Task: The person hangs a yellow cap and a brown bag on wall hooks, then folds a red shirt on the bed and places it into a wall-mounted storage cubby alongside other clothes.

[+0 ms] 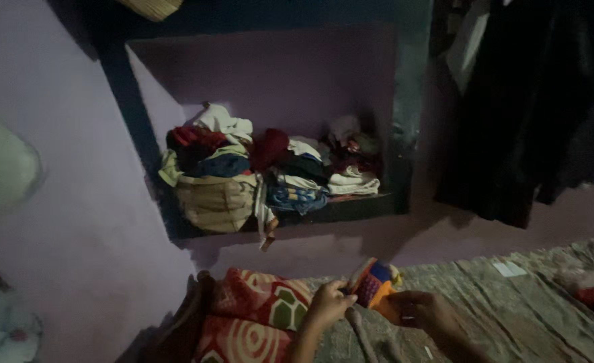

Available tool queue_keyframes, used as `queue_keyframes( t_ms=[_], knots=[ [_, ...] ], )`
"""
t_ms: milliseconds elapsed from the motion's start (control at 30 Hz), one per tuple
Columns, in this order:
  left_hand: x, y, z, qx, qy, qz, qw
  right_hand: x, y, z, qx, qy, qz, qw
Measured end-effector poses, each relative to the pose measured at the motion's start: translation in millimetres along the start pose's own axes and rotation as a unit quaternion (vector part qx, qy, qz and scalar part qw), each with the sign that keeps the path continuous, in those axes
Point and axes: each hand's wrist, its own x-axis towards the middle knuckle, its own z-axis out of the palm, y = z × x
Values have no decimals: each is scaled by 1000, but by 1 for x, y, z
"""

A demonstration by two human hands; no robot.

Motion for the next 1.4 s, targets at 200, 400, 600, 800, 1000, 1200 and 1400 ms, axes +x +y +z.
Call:
queue_keyframes(
  t_ms=[200, 400, 600, 800, 1000, 1200, 1400],
  knots=[
    [69, -20, -63, 76, 23, -32, 996, 141, -20, 13, 142, -24, 143, 979],
    [167, -56, -110, 92, 59, -29, 994, 239, -69, 40, 107, -32, 108, 988],
    [237, -12, -172, 131, 125, -23, 983, 343, -214, 76, 96, -32, -6, 995],
    [199, 9, -184, 139, 182, -15, 973, 366, -337, 105, 10, 13, -105, 994],
    [166, 47, -164, 154, 232, 87, 956, 315, -253, 116, -27, -176, -198, 964],
    [148, 101, -118, 87, 177, 168, 966, 189, -215, 89, -27, -170, -140, 975],
    [102, 149, -37, 88, 117, 187, 971, 62, -219, 50, -131, 11, -124, 983]
  ],
)
